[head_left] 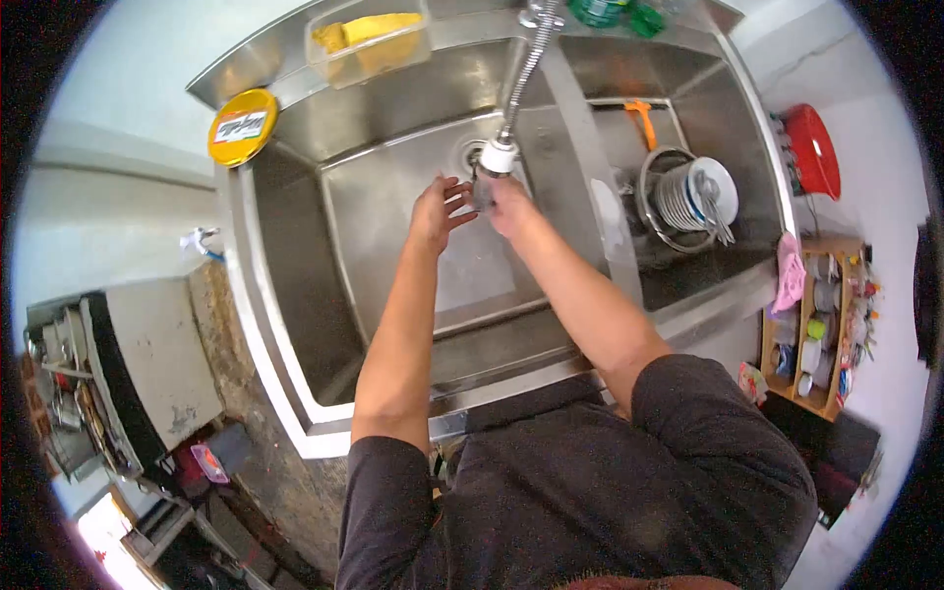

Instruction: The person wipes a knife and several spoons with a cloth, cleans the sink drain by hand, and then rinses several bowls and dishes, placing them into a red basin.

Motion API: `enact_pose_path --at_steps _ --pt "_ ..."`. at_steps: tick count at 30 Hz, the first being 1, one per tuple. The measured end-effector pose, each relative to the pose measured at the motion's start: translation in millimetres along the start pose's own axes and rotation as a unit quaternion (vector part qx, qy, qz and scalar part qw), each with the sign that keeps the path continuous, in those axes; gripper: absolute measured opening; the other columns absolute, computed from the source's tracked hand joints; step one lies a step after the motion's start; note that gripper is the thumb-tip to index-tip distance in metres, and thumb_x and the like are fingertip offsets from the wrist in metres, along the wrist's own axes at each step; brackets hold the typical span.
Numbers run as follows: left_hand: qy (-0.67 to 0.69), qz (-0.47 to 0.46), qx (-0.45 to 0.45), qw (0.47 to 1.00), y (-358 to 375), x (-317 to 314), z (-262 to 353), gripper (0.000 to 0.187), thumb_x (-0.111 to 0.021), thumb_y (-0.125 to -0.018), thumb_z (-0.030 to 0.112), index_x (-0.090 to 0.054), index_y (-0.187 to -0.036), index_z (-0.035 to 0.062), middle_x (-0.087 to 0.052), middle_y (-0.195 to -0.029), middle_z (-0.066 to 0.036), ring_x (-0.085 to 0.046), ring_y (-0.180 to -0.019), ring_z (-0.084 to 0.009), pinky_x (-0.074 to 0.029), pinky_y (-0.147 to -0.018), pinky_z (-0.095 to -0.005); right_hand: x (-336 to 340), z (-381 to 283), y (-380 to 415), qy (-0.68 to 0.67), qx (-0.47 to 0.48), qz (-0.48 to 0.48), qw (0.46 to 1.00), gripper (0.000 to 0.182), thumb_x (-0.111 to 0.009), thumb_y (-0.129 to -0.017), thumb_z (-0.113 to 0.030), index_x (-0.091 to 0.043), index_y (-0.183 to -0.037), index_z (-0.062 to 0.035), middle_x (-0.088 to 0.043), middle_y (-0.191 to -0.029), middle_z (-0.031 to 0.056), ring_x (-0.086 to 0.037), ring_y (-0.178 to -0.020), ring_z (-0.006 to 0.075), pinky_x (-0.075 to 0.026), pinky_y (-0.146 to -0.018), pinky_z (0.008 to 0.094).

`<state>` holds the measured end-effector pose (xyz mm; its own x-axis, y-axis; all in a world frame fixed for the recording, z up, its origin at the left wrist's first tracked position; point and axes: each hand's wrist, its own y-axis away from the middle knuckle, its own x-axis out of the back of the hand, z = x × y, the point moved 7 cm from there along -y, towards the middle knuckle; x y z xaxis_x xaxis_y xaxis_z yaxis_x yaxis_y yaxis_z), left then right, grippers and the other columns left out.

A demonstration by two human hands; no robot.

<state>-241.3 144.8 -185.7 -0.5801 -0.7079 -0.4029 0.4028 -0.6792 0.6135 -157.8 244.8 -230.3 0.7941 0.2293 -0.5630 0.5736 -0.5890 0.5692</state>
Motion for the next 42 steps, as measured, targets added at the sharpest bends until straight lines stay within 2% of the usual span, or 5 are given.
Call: enact_pose_path --at_steps 15,17,30,35,42 --pt "-0.145 0.137 -0.053 0.978 33 98 53 0.033 -0.049 -0.101 0.029 -0.059 -0.114 0.0001 -0.065 -0.107 -0.008 -0.067 -0.093 -0.0202 -0.055 -0.074 -0.031 26 134 22 0.737 0.087 -0.136 0.657 0.036 -0.055 -0.092 -0.017 -0.054 -0.126 -0.004 -0.053 -0.136 0.0155 -0.046 -0.129 0.0352 -0.039 -0.107 0.0434" --pt "-0.179 0.164 -0.05 0.969 49 120 63 0.032 -0.047 -0.102 0.028 -0.059 -0.114 0.0003 -0.065 -0.108 -0.01 -0.067 -0.095 -0.0203 -0.055 -0.076 -0.0312 -19 163 78 0.795 0.238 -0.465 0.309 0.035 -0.051 -0.094 -0.015 -0.055 -0.128 -0.0132 -0.056 -0.129 0.0088 -0.048 -0.127 0.0322 -0.04 -0.103 0.0454" --pt "-0.293 0.188 -0.021 0.937 106 164 76 0.036 -0.051 -0.102 0.031 -0.061 -0.113 -0.0015 -0.066 -0.105 -0.009 -0.066 -0.091 -0.0161 -0.053 -0.075 -0.0277 -19 166 -24 0.588 0.066 -0.213 0.777 0.025 -0.047 -0.095 -0.017 -0.062 -0.11 -0.0044 -0.062 -0.106 0.0198 -0.057 -0.104 0.037 -0.045 -0.094 0.0442" --pt "-0.352 0.147 -0.069 0.922 105 144 95 0.037 -0.051 -0.102 0.033 -0.061 -0.114 -0.0009 -0.067 -0.105 -0.008 -0.066 -0.094 -0.0159 -0.053 -0.077 -0.0281 -12 304 98 0.589 0.228 -0.651 0.422 0.025 -0.046 -0.097 -0.021 -0.061 -0.111 -0.0075 -0.059 -0.113 0.0134 -0.055 -0.111 0.0278 -0.044 -0.097 0.0424" --pt "-0.364 0.14 -0.055 0.919 135 138 98 0.041 -0.052 -0.101 0.036 -0.061 -0.115 -0.0015 -0.067 -0.105 -0.009 -0.066 -0.097 -0.0179 -0.053 -0.079 -0.0293 -38 100 -75 0.734 0.487 -0.144 0.45 0.026 -0.046 -0.09 -0.005 -0.064 -0.109 -0.0026 -0.063 -0.107 0.0163 -0.057 -0.107 0.0343 -0.042 -0.098 0.0448"
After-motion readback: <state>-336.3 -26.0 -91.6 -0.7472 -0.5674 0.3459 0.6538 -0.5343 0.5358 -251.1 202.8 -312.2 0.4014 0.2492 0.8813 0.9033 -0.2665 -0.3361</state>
